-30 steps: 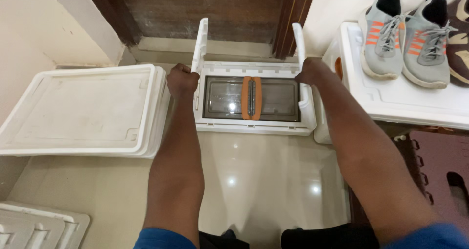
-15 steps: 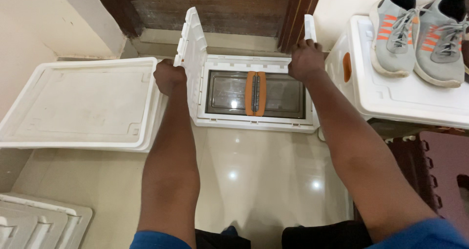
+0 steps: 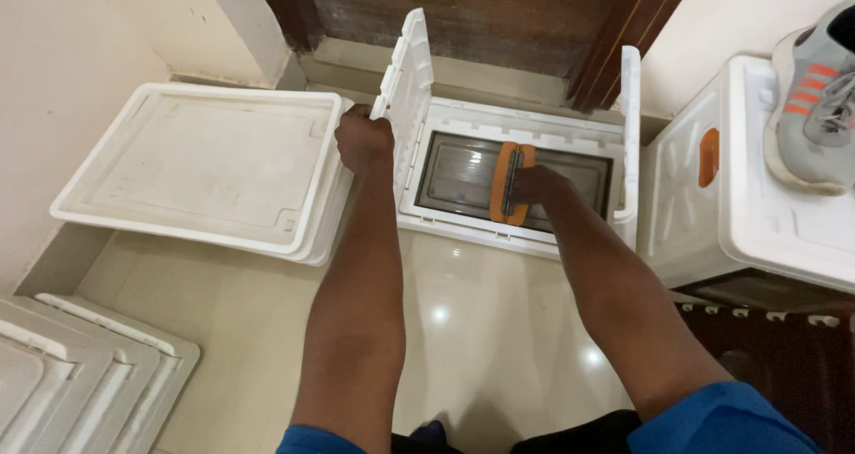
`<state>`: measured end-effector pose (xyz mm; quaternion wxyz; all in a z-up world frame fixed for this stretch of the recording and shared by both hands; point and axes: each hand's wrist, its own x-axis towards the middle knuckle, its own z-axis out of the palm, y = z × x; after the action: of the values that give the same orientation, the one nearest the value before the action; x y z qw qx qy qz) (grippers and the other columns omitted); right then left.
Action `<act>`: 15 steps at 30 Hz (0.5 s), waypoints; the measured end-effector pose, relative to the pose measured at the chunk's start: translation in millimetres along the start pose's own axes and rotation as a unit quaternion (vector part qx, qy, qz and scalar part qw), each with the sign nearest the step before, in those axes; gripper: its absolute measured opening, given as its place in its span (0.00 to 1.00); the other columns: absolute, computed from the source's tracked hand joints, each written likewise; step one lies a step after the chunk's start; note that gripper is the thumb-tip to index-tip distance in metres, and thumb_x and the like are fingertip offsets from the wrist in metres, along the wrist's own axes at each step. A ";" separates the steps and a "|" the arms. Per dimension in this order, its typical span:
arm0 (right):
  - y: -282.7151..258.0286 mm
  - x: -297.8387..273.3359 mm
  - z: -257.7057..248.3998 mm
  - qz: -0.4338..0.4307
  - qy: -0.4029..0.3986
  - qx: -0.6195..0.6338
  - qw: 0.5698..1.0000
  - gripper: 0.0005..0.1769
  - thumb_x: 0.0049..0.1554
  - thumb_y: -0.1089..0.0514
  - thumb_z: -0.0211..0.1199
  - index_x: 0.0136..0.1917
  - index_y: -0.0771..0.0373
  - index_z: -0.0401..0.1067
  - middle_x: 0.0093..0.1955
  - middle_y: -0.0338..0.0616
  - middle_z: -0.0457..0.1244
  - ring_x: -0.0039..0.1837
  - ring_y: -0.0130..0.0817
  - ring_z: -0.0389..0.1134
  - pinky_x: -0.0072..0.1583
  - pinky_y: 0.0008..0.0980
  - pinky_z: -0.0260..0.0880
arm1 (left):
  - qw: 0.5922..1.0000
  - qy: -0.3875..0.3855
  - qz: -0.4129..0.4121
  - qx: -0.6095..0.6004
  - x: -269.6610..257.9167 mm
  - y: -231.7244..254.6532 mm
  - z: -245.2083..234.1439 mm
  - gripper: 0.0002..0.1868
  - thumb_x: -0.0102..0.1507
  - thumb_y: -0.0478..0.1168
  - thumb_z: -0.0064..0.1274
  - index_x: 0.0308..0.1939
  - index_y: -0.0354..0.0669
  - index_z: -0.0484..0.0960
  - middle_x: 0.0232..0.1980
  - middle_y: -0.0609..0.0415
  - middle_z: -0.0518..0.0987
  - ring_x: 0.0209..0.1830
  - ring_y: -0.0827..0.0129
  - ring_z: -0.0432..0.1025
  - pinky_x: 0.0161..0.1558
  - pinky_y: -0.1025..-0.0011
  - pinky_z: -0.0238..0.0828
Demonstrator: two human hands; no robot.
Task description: The person repeatedly opens and closes the latches and side panels of a white plastic crate, then lifts and repositions the crate on the floor. The person handles the crate by hand without tools.
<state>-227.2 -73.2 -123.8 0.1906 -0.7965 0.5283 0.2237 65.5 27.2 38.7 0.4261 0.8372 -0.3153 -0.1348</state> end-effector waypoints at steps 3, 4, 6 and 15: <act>-7.3 -1.7 -6.7 0.024 -0.023 0.014 0.999 0.37 0.55 0.40 0.68 0.73 0.54 0.65 0.67 0.46 0.67 0.67 0.43 0.69 0.67 0.45 0.69 | 1.000 0.022 -0.013 0.000 1.2 2.2 4.2 0.15 0.54 0.36 0.55 0.42 0.53 0.89 0.43 0.49 0.86 0.43 0.53 0.81 0.44 0.54 0.80; -10.0 -5.1 -9.6 0.032 -0.028 0.013 0.999 0.38 0.55 0.40 0.68 0.73 0.53 0.65 0.67 0.45 0.67 0.67 0.43 0.69 0.67 0.46 0.70 | 1.000 0.020 -0.014 0.001 1.7 2.3 4.6 0.14 0.55 0.36 0.55 0.42 0.53 0.89 0.43 0.49 0.86 0.43 0.53 0.81 0.44 0.54 0.80; -13.0 -14.8 -15.9 0.052 -0.036 0.014 0.998 0.39 0.55 0.40 0.68 0.74 0.53 0.63 0.67 0.45 0.67 0.68 0.43 0.68 0.66 0.46 0.70 | 1.000 0.014 -0.016 0.001 2.8 2.6 5.4 0.14 0.55 0.36 0.55 0.43 0.53 0.89 0.43 0.48 0.86 0.42 0.53 0.81 0.44 0.55 0.80; 5.4 -67.4 -39.7 0.022 0.070 -0.015 0.997 0.26 0.57 0.46 0.65 0.67 0.53 0.73 0.66 0.45 0.66 0.69 0.44 0.66 0.66 0.47 0.68 | 1.000 0.016 -0.016 0.006 -2.6 2.9 8.6 0.13 0.55 0.35 0.57 0.42 0.56 0.89 0.43 0.50 0.86 0.42 0.55 0.81 0.43 0.55 0.80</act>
<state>-249.1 -45.6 -53.7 0.1361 -0.8013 0.5543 0.1792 58.1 22.2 35.7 0.4235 0.8467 -0.2964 -0.1262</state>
